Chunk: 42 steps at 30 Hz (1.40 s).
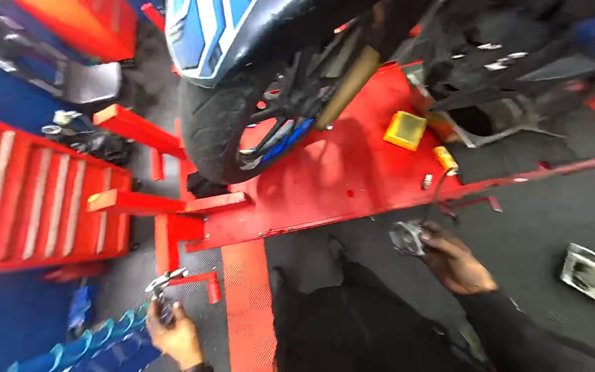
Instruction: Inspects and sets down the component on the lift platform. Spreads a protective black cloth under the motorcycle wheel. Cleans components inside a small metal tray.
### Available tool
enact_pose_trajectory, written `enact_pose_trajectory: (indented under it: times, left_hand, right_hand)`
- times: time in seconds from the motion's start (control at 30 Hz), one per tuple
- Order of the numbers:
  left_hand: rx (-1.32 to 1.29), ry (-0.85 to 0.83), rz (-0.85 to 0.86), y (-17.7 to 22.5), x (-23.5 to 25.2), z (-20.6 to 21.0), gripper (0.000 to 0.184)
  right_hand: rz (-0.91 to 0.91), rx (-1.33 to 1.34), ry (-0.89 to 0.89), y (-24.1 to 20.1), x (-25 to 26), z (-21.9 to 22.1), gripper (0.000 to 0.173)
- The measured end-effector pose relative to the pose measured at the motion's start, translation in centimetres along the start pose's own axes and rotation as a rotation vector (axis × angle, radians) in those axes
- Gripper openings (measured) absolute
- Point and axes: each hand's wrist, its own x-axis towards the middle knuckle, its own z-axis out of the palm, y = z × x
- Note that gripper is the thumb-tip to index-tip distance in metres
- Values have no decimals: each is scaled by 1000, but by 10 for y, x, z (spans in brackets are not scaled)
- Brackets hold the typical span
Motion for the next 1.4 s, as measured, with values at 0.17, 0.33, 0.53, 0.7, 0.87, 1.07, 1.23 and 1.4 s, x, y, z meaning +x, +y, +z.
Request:
enact_pose_trajectory:
  times: [0.17,0.33,0.53,0.7,0.87,1.07,1.23,1.4]
  left_hand:
    - [-39,517,45,102,-34,7,49]
    - [-122,-2,375,229,-90,123,30]
    - [175,-957,439,239,-121,336,29]
    - [155,-1052,650,268,-122,370,17]
    - [177,-963,559,294,-119,410,33]
    - [279,-1088,741,322,-141,427,29]
    - [320,-1213,836,323,-163,414,33]
    - [274,-1253,797,319,-182,394,32]
  right_hand:
    - [17,-91,-170,-17,24,-52,54]
    - [138,-257,-143,-46,48,-85,53]
    - [192,-421,-89,-58,71,-108,54]
    - [188,-455,-90,-62,58,-129,57]
    - [220,-451,-74,-55,53,-145,59]
    - [215,-447,-71,-55,65,-142,54]
    - [184,-441,-30,-44,107,-141,42]
    - [204,-445,17,-32,152,-138,39]
